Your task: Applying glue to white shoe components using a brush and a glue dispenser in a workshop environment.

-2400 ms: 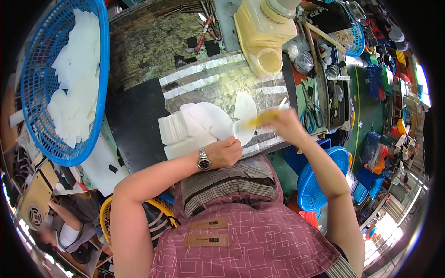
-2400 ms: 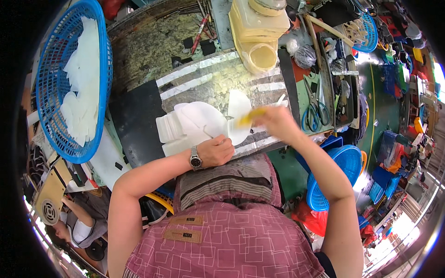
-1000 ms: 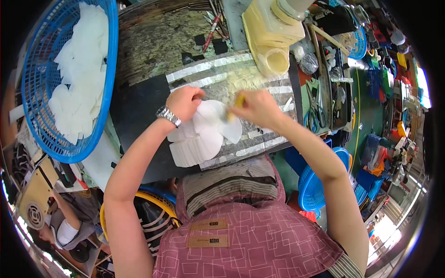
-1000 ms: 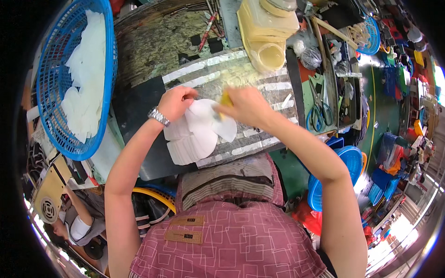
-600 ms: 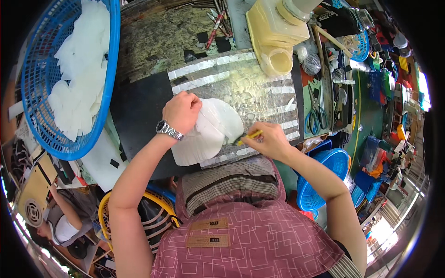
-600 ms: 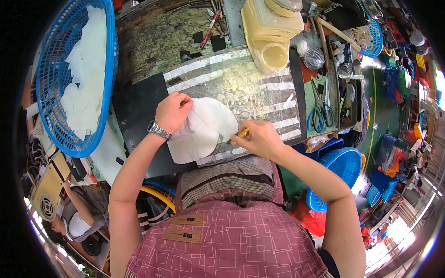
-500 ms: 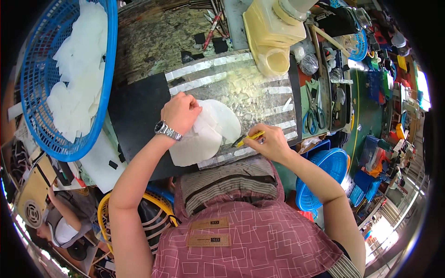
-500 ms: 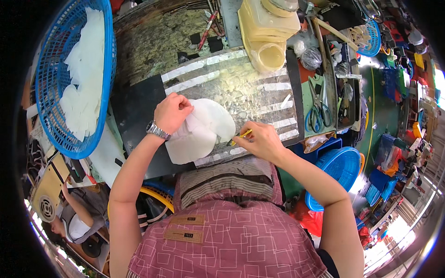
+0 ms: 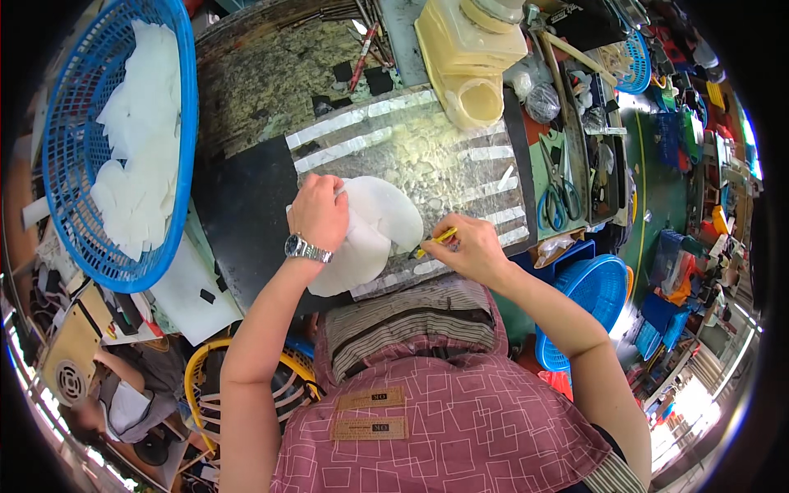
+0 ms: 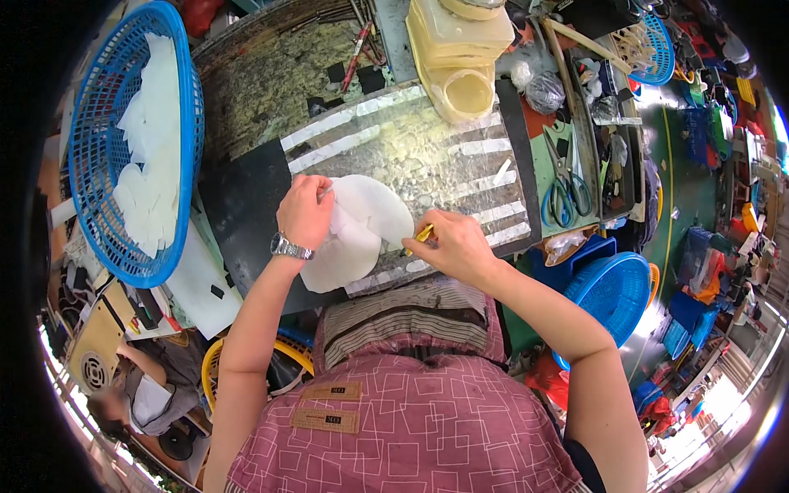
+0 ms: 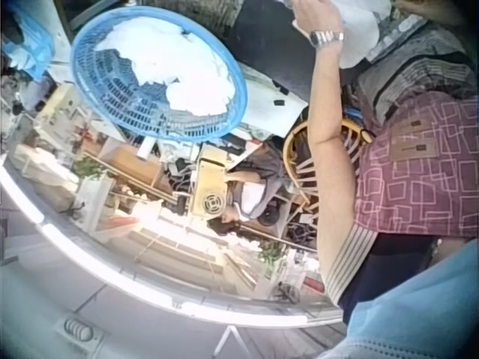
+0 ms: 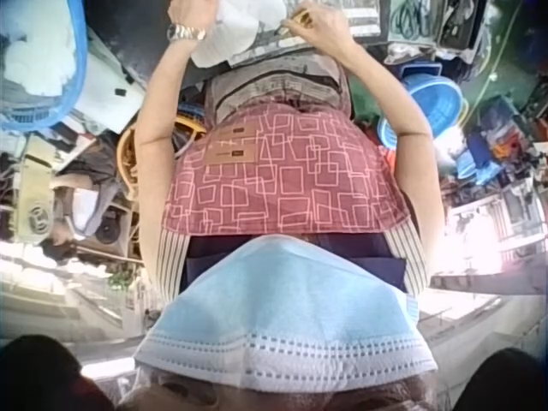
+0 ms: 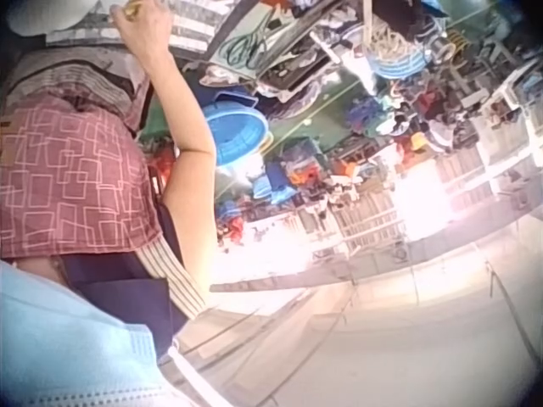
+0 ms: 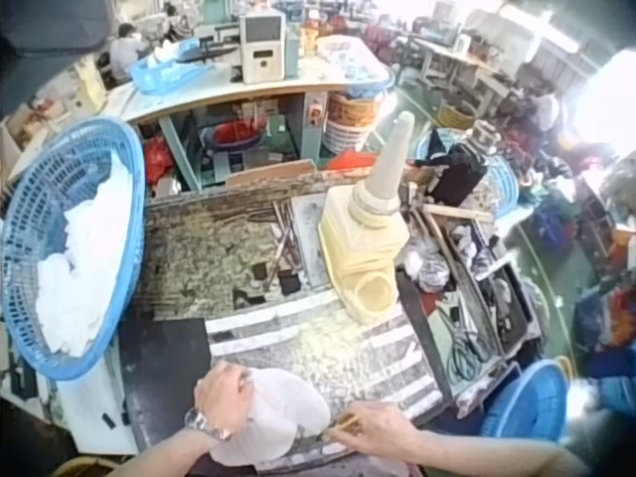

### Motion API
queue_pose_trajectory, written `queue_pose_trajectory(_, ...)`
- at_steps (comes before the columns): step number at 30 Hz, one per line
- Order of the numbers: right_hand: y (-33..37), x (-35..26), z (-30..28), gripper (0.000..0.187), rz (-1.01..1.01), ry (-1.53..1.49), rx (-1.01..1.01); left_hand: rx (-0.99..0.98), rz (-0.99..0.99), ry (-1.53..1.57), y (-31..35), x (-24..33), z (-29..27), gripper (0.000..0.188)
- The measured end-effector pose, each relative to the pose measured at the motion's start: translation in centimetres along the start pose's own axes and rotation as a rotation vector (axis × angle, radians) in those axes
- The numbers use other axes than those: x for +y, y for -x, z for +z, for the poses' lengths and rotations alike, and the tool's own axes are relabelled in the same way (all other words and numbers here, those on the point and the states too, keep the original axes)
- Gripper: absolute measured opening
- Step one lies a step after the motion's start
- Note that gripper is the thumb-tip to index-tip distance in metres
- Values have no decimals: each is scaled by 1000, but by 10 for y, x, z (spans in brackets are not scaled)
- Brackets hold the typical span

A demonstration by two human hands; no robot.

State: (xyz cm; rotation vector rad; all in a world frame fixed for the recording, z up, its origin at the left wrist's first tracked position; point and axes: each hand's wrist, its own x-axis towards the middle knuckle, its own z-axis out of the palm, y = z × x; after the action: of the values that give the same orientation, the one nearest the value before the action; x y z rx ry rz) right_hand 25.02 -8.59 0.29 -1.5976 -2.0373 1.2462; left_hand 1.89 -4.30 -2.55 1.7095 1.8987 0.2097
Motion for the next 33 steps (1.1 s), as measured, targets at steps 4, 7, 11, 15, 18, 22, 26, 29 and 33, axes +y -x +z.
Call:
queue_pose_trajectory(4,2,2,-3,26,-13,-46,33,-89,23,108,2,12,-16,12)
queue_pose_trajectory(7,6,7,-22,28,166,-116,13,-177,100,421,28,33,-41,8)
queue_pose_trajectory(11,9,37,-73,15,307,-484,425,373,744,332,46,61,-75,9)
queue_pose_trajectory(15,-3,37,-90,13,196,-752,744,239,1107,135,48,47,-8,21)
queue_pose_trajectory(18,-5,27,-67,13,203,-541,507,141,1185,29,50,29,39,17)
queue_pose_trajectory(22,-33,28,-28,16,-220,-80,69,144,1313,-69,50,26,60,12)
queue_pose_trajectory(26,-40,33,-29,13,-382,-9,-24,90,1402,-115,44,21,66,15)
queue_pose_trajectory(29,-31,23,-37,13,48,-201,-249,62,1411,-132,44,13,67,14)
queue_pose_trajectory(33,-35,47,-40,15,-71,-110,187,123,1419,-91,36,16,60,14)
